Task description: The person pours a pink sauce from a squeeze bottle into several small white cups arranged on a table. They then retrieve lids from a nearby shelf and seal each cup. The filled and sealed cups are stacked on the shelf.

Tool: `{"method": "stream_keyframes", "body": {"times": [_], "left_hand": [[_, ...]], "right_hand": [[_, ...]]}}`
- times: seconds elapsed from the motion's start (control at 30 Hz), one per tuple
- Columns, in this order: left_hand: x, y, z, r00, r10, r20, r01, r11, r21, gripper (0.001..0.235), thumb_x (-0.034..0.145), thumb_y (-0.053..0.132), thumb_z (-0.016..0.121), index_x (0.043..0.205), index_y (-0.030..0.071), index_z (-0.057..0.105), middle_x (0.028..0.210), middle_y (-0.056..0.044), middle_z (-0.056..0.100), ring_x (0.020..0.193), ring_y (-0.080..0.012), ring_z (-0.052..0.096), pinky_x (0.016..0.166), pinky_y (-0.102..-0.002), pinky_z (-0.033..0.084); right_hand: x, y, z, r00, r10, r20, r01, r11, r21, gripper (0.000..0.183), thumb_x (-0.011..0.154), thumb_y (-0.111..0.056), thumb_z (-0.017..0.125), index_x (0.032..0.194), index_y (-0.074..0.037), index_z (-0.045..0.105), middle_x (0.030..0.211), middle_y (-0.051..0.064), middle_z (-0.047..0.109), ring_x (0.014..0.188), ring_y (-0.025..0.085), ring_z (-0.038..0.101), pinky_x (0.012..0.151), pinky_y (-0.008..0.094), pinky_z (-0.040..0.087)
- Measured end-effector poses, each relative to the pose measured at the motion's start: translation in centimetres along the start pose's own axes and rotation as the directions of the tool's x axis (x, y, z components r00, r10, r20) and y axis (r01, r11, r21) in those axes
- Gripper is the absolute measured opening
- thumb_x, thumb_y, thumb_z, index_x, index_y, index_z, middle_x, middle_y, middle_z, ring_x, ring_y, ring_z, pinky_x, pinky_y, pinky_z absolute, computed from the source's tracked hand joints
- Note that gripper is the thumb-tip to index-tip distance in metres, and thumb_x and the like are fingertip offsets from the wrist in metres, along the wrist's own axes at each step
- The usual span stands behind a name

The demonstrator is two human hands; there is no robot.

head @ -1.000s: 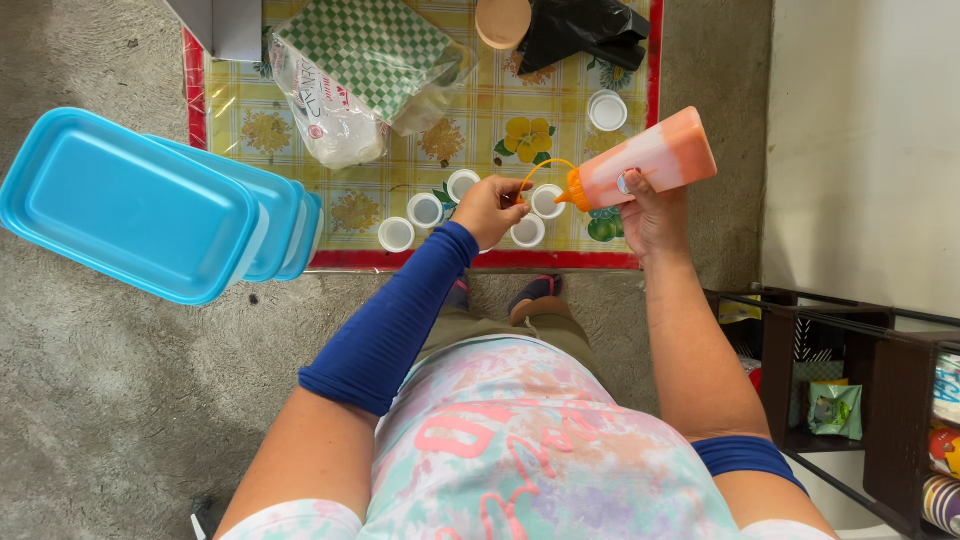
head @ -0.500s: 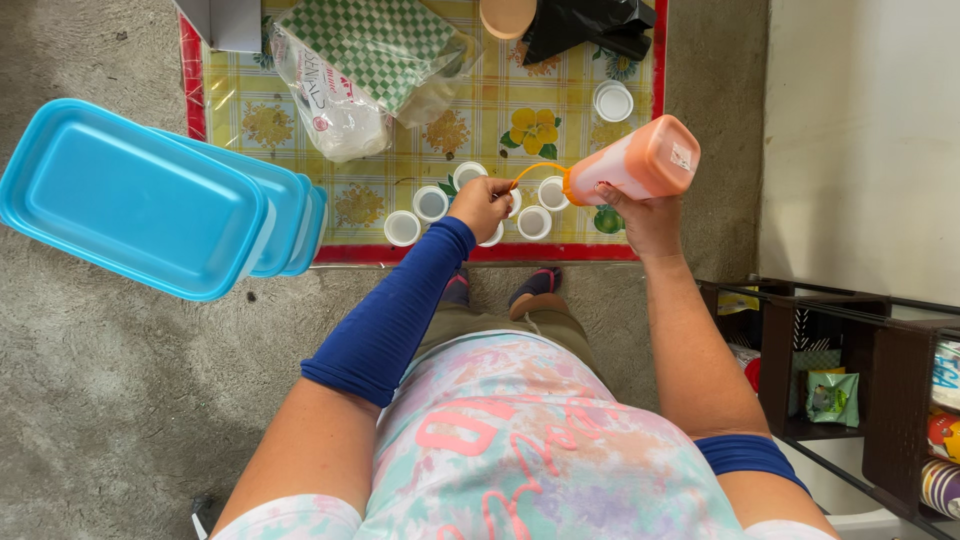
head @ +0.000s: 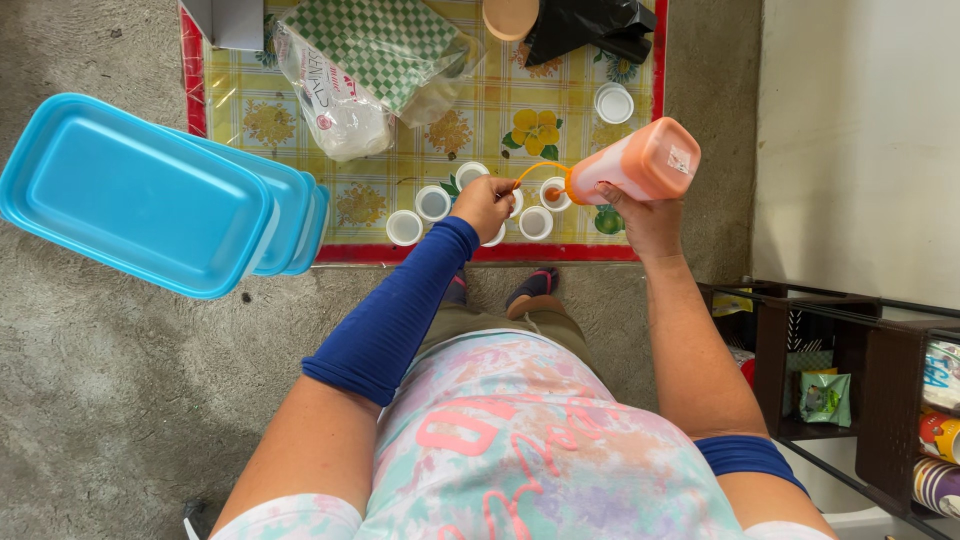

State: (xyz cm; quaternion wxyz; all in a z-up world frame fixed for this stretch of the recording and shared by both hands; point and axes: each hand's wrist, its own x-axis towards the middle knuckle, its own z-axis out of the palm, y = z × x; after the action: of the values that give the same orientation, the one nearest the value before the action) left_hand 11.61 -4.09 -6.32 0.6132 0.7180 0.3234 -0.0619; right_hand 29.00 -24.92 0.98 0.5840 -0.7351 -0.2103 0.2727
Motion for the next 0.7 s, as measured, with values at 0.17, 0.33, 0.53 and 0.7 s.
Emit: {"method": "stream_keyframes", "body": {"times": [0.17,0.33,0.53,0.7], "left_hand": [[0.23,-0.51,0.06,0.999,0.037,0.001,-0.037,0.999,0.002,0.035,0.094,0.007,0.062,0.128,0.000,0.068,0.088,-0.011,0.076,0.074,-0.0152,0.071,0.072,-0.029,0.057],[0.27,-0.85,0.11,0.999,0.046,0.004,-0.046,0.999,-0.018,0.035,0.094,0.007,0.062,0.128,0.000,0.068,0.089,-0.012,0.076,0.075,-0.0152,0.071,0.072,-0.029,0.057],[0.28,-0.87,0.07,0.994,0.105,-0.015,-0.104,0.994,0.032,0.034,0.094,0.006,0.064,0.127,-0.001,0.068,0.096,-0.015,0.077,0.083,-0.0183,0.074,0.078,-0.031,0.058],[0.31,-0.88,0.09,0.996,0.084,-0.006,-0.083,0.996,0.042,0.034,0.094,0.007,0.063,0.127,-0.001,0.068,0.103,-0.018,0.077,0.090,-0.0213,0.076,0.082,-0.032,0.058]], "right_hand": [[-0.02,-0.31,0.05,0.999,-0.051,-0.006,0.051,0.998,-0.043,0.039,0.090,-0.018,0.087,0.120,-0.002,0.066,0.116,0.005,0.072,0.108,0.013,0.070,0.095,0.030,0.059],[-0.02,-0.48,0.16,0.998,-0.061,-0.015,0.060,0.997,-0.053,0.041,0.090,-0.018,0.088,0.121,-0.002,0.066,0.117,0.005,0.072,0.109,0.014,0.070,0.096,0.031,0.060],[-0.13,-0.39,0.23,0.999,0.016,-0.049,-0.021,0.995,-0.100,0.042,0.088,-0.022,0.088,0.119,-0.004,0.066,0.115,0.005,0.073,0.109,0.014,0.071,0.096,0.030,0.061],[-0.31,0.20,0.28,0.998,0.025,-0.060,-0.029,0.998,-0.059,0.041,0.088,-0.021,0.088,0.118,-0.004,0.067,0.115,0.005,0.074,0.108,0.014,0.071,0.096,0.030,0.060]]}}
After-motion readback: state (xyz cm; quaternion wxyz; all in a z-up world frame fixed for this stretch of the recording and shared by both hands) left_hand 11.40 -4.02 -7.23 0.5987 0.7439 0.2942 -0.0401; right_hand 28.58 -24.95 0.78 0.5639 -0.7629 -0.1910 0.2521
